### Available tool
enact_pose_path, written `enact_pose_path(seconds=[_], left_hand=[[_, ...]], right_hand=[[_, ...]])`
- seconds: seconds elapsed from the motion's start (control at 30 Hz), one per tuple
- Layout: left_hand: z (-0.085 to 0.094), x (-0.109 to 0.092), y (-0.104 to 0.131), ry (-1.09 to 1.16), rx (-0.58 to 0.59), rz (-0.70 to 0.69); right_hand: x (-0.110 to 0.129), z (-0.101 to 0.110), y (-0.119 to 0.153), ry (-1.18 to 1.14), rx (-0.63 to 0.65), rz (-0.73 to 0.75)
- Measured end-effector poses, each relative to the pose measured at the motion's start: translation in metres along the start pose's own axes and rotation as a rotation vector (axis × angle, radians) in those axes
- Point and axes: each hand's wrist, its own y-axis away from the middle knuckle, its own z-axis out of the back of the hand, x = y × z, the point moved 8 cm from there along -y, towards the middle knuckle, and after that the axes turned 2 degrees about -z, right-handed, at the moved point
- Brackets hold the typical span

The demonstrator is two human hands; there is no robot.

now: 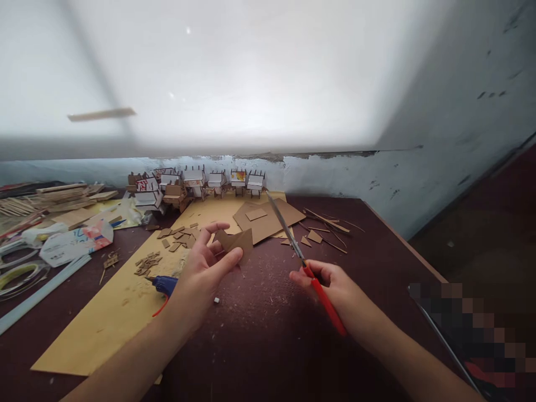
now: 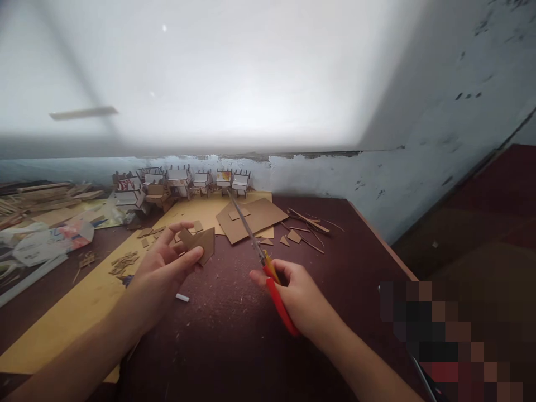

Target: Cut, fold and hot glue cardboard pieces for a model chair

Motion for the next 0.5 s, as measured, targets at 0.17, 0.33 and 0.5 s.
enact_pose_path(seconds=[0.17, 0.33, 0.5], left_hand=[[-0.023, -0.023, -0.006, 0.000, -0.005, -0.037], [-0.039, -0.022, -0.011, 0.111, -0.046, -0.057], [-0.034, -0.010, -0.006, 0.178, -0.078, -0.093]], right_hand=[[0.005, -0.034, 0.020, -0.264, 0.151, -0.035], [0.006, -0.041, 0.028, -0.359, 0.156, 0.001], [0.004, -0.051, 0.034, -0.235, 0.227, 0.020]])
